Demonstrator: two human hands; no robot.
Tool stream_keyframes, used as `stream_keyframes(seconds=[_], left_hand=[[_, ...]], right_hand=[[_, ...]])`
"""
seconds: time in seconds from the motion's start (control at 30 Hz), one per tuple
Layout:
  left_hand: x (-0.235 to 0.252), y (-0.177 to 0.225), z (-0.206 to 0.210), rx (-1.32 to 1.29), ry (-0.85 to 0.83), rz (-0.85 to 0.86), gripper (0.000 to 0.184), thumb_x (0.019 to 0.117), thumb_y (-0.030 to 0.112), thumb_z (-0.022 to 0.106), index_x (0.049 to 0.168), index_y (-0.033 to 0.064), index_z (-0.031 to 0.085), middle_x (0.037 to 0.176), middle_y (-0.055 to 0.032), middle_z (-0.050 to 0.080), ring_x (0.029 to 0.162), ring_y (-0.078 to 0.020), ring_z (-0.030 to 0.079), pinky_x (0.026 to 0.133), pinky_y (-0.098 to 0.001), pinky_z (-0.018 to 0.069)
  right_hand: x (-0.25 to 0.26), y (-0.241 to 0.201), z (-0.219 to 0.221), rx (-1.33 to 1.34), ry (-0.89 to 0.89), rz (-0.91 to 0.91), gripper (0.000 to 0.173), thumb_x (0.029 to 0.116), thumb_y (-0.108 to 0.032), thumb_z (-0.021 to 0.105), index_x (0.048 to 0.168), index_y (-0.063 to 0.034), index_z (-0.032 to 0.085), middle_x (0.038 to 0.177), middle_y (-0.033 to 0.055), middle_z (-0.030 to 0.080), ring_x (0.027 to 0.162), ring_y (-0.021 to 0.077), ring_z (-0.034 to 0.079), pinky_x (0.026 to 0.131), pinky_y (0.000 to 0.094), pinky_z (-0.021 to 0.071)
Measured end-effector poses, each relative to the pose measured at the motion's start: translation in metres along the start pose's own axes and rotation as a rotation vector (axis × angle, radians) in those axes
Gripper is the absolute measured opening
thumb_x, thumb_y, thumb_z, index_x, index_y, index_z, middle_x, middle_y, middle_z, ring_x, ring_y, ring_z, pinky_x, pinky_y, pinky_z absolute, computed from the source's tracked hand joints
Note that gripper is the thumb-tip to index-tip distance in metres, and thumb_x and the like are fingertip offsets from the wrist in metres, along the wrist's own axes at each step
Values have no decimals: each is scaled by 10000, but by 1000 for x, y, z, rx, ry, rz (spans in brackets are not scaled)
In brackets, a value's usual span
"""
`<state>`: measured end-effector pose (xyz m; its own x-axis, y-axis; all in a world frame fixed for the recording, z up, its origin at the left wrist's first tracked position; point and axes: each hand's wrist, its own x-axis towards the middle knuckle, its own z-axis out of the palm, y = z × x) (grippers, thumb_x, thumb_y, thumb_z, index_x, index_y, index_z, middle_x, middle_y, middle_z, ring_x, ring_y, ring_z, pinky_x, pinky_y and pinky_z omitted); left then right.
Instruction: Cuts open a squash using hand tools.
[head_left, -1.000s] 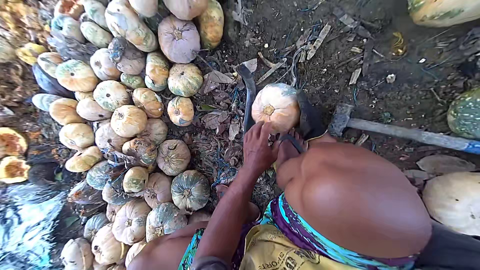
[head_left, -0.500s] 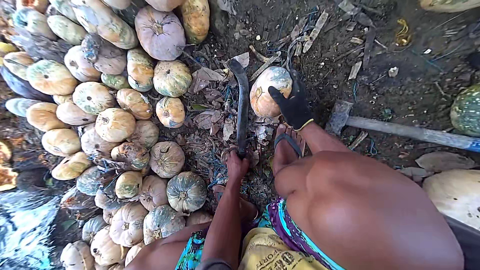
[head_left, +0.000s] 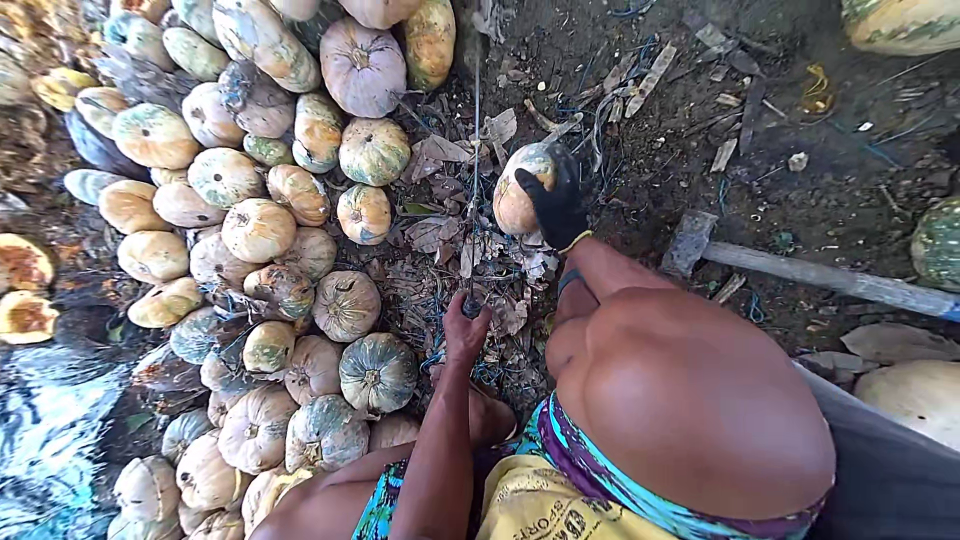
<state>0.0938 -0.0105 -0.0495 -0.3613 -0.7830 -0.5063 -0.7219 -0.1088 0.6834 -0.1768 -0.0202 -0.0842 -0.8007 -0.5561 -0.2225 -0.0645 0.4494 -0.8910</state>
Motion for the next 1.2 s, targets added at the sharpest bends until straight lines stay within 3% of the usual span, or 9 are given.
stream_keyframes(seconds=[0.1,0.2,0.3,0.47,0.63,0.77,0.97,1.1,1.2], left_hand=[[1,2,7,19,16,20,427,839,318,775,1130,21,680,863,-64,682,735,-125,652,711,-335,569],[5,17,17,66,54,-19,390,890,276,776,1159,12,676,877,-91,694,757,-161,666,750,-372,570],[11,27,24,42,64,-9,362,873,292,748,1113,30,680,800,-59,677,686,-140,653,674,-363,566],[24,43,32,73,12,-35,316,920,294,722,1129,57,698,838,-79,702,745,-180,681,730,-412,573],[26,54,37,84,50,64,259,903,240,696,1086,57,708,782,-71,693,695,-179,672,683,-406,562],[25,53,39,87,135,215,225,881,220,702,1038,59,706,696,-49,670,598,-158,648,588,-388,552],[52,48,48,235,-72,-70,288,900,255,666,1131,88,707,868,-114,719,826,-283,711,764,-534,568],[50,53,45,252,-62,-78,264,900,257,671,1098,86,707,879,-121,720,838,-292,711,763,-549,569],[52,55,30,241,-70,-70,296,909,266,701,1114,53,716,911,-163,727,868,-336,713,791,-598,560]], right_hand=[[14,-7,10,-141,-77,-175,694,1004,-554,534,1509,-80,508,1612,196,386,1537,341,293,1257,488,277],[31,-20,21,-129,-87,-170,554,1091,-451,372,1496,-112,538,1585,111,465,1519,240,357,1264,415,283],[29,-26,27,-65,-84,-143,520,1107,-392,349,1479,-92,555,1556,103,504,1497,206,393,1262,391,281],[19,-24,32,18,-65,-113,516,1114,-291,268,1500,-56,516,1579,136,466,1513,212,365,1275,379,252],[21,-19,34,116,-9,18,534,1124,-338,249,1547,-81,449,1590,137,444,1491,186,394,1249,374,310],[18,-23,34,104,-6,26,551,1123,-373,264,1543,-70,449,1600,155,423,1514,205,356,1269,374,272],[23,-30,30,38,-65,98,577,1126,-414,263,1585,-84,375,1628,142,386,1521,215,347,1271,406,267],[33,-13,-26,-46,22,-71,495,1114,-334,347,1474,-42,520,1496,173,533,1393,226,513,1176,395,416],[19,6,-131,-296,105,-183,481,1093,-336,410,1436,-36,563,1521,187,504,1441,265,459,1207,395,374]])
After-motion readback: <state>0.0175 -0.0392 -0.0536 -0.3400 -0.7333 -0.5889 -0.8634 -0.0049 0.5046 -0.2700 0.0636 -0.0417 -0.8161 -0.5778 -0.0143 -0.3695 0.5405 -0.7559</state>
